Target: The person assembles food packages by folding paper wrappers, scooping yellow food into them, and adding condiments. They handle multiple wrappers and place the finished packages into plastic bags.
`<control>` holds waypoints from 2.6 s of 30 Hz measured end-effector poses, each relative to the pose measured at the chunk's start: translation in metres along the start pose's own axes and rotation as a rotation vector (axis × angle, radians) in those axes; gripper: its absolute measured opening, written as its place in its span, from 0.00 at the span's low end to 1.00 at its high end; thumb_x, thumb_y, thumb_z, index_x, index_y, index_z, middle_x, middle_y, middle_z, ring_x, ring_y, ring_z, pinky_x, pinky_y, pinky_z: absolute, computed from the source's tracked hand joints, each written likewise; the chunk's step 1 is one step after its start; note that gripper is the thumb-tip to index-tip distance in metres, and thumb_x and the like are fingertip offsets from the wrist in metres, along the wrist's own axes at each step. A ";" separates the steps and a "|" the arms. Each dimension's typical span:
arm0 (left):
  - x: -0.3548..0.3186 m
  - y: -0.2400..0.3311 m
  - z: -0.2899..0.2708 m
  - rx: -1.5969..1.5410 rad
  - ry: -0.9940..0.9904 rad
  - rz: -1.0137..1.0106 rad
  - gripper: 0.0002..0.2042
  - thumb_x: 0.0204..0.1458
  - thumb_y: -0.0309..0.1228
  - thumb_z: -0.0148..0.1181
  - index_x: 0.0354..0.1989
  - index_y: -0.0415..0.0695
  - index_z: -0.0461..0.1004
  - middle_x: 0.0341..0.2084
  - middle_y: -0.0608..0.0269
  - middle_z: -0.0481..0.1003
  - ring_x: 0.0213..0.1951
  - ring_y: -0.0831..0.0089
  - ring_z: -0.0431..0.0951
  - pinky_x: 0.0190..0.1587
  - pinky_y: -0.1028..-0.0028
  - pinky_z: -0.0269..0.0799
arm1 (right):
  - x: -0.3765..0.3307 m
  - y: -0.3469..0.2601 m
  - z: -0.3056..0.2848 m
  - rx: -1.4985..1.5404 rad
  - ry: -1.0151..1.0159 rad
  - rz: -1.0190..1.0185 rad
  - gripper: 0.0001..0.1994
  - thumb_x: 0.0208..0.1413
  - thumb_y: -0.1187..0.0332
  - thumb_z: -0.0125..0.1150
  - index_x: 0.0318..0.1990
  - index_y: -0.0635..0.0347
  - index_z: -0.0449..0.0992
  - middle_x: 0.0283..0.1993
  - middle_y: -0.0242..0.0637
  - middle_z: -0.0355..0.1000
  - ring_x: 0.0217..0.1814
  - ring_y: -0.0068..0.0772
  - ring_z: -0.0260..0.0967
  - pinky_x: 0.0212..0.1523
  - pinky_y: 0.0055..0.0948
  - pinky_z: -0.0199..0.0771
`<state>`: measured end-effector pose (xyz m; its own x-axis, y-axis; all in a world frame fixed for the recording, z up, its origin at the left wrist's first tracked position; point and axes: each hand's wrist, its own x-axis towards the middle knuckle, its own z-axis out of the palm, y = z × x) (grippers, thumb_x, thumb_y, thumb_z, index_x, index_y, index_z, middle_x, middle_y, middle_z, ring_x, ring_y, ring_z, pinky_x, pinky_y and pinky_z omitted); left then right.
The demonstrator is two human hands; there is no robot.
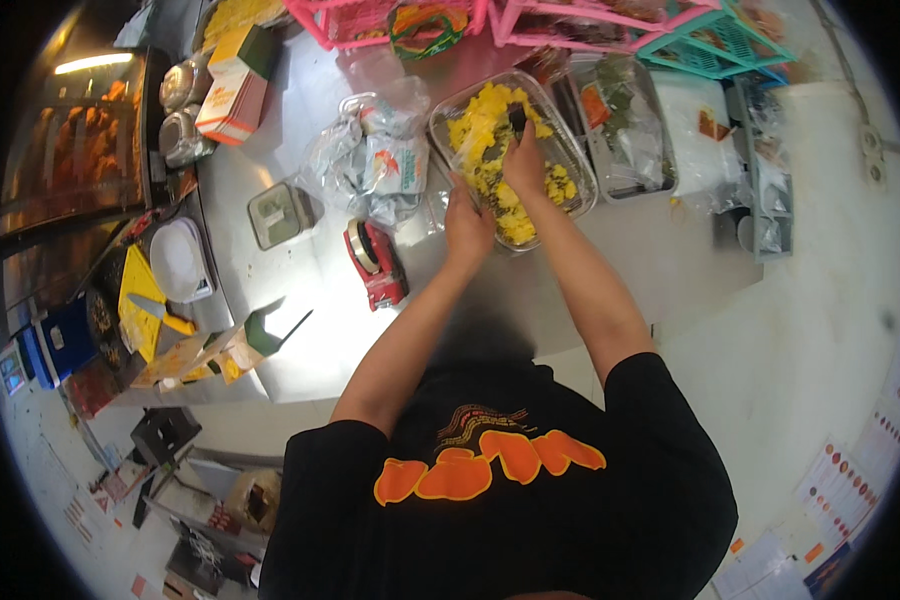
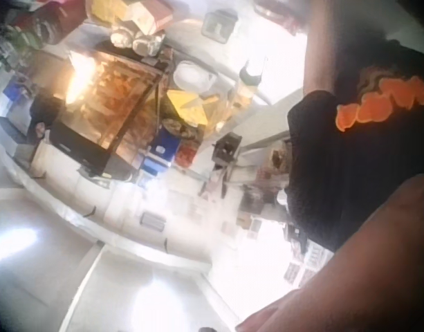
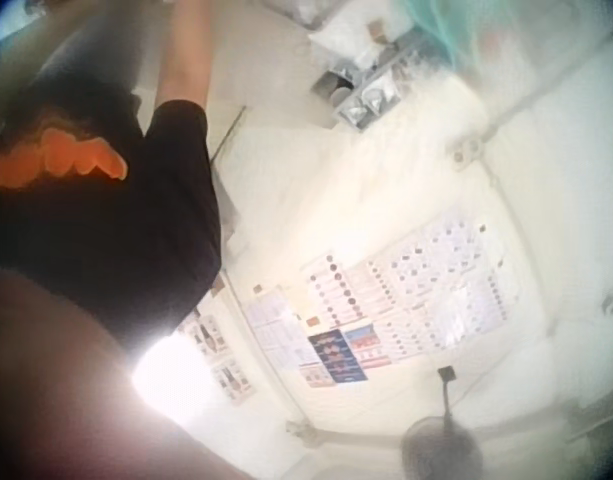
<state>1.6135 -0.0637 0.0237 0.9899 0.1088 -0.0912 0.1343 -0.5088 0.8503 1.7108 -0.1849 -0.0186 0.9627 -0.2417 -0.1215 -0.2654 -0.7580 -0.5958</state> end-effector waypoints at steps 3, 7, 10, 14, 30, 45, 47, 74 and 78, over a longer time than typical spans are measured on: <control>-0.003 0.006 -0.012 -0.016 0.002 -0.025 0.40 0.43 0.19 0.53 0.67 0.24 0.42 0.49 0.29 0.68 0.51 0.40 0.71 0.53 0.57 0.69 | -0.003 -0.040 -0.030 -0.124 -0.222 -0.074 0.27 0.62 0.68 0.48 0.68 0.62 0.54 0.47 0.56 0.73 0.49 0.57 0.71 0.48 0.49 0.70; -0.003 0.003 -0.009 0.034 0.029 0.069 0.40 0.44 0.19 0.53 0.67 0.23 0.42 0.48 0.29 0.68 0.49 0.39 0.71 0.51 0.57 0.70 | -0.002 -0.027 -0.036 -0.325 -0.417 -0.302 0.28 0.61 0.65 0.49 0.69 0.55 0.54 0.40 0.57 0.74 0.43 0.58 0.72 0.44 0.51 0.70; -0.002 -0.002 -0.008 -0.021 -0.028 0.012 0.40 0.46 0.20 0.53 0.67 0.23 0.39 0.46 0.29 0.69 0.47 0.39 0.72 0.50 0.56 0.70 | -0.006 -0.029 -0.060 -0.455 -0.490 -0.371 0.30 0.58 0.68 0.52 0.68 0.56 0.55 0.41 0.56 0.74 0.44 0.58 0.71 0.43 0.51 0.70; -0.004 -0.001 -0.011 -0.007 -0.017 0.041 0.40 0.48 0.20 0.54 0.67 0.24 0.38 0.47 0.30 0.69 0.48 0.39 0.72 0.50 0.56 0.70 | -0.012 -0.019 -0.129 -0.322 -0.610 -0.374 0.29 0.59 0.68 0.52 0.68 0.56 0.56 0.49 0.57 0.73 0.50 0.55 0.72 0.48 0.45 0.70; -0.005 -0.006 -0.013 -0.051 -0.050 0.000 0.41 0.49 0.23 0.56 0.69 0.28 0.38 0.53 0.31 0.67 0.53 0.43 0.71 0.55 0.58 0.69 | -0.002 0.007 -0.075 -0.263 -0.536 -0.172 0.28 0.57 0.65 0.47 0.67 0.55 0.58 0.61 0.54 0.66 0.61 0.54 0.65 0.60 0.46 0.64; -0.007 -0.012 -0.012 -0.121 -0.057 -0.083 0.42 0.50 0.28 0.61 0.71 0.38 0.41 0.24 0.44 0.75 0.28 0.53 0.78 0.35 0.64 0.72 | -0.079 -0.027 -0.093 -0.546 -0.365 -0.263 0.23 0.61 0.58 0.52 0.64 0.45 0.64 0.35 0.54 0.75 0.39 0.56 0.74 0.40 0.52 0.72; -0.007 -0.012 -0.013 -0.094 -0.062 -0.074 0.42 0.51 0.28 0.61 0.71 0.38 0.41 0.23 0.44 0.75 0.27 0.53 0.77 0.35 0.63 0.72 | -0.075 -0.018 -0.089 -0.573 -0.311 -0.204 0.23 0.61 0.59 0.51 0.64 0.47 0.63 0.35 0.53 0.76 0.40 0.56 0.74 0.41 0.52 0.72; -0.007 -0.013 -0.023 -0.459 -0.172 -0.313 0.35 0.58 0.22 0.51 0.72 0.48 0.43 0.28 0.54 0.76 0.25 0.70 0.81 0.32 0.70 0.79 | -0.091 -0.039 -0.102 -0.484 -0.417 -0.188 0.24 0.60 0.61 0.51 0.63 0.57 0.62 0.40 0.56 0.75 0.43 0.57 0.74 0.44 0.51 0.72; -0.008 -0.012 -0.021 -0.501 -0.154 -0.324 0.33 0.57 0.21 0.50 0.72 0.48 0.48 0.31 0.57 0.74 0.25 0.72 0.80 0.31 0.71 0.81 | -0.111 -0.031 -0.081 -0.522 -0.404 -0.167 0.24 0.61 0.62 0.48 0.63 0.61 0.61 0.37 0.52 0.76 0.42 0.55 0.75 0.41 0.49 0.73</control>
<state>1.6031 -0.0404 0.0251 0.9026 0.0475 -0.4279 0.4285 -0.0032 0.9035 1.6075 -0.1832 0.0773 0.9099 0.0720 -0.4085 -0.0045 -0.9831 -0.1832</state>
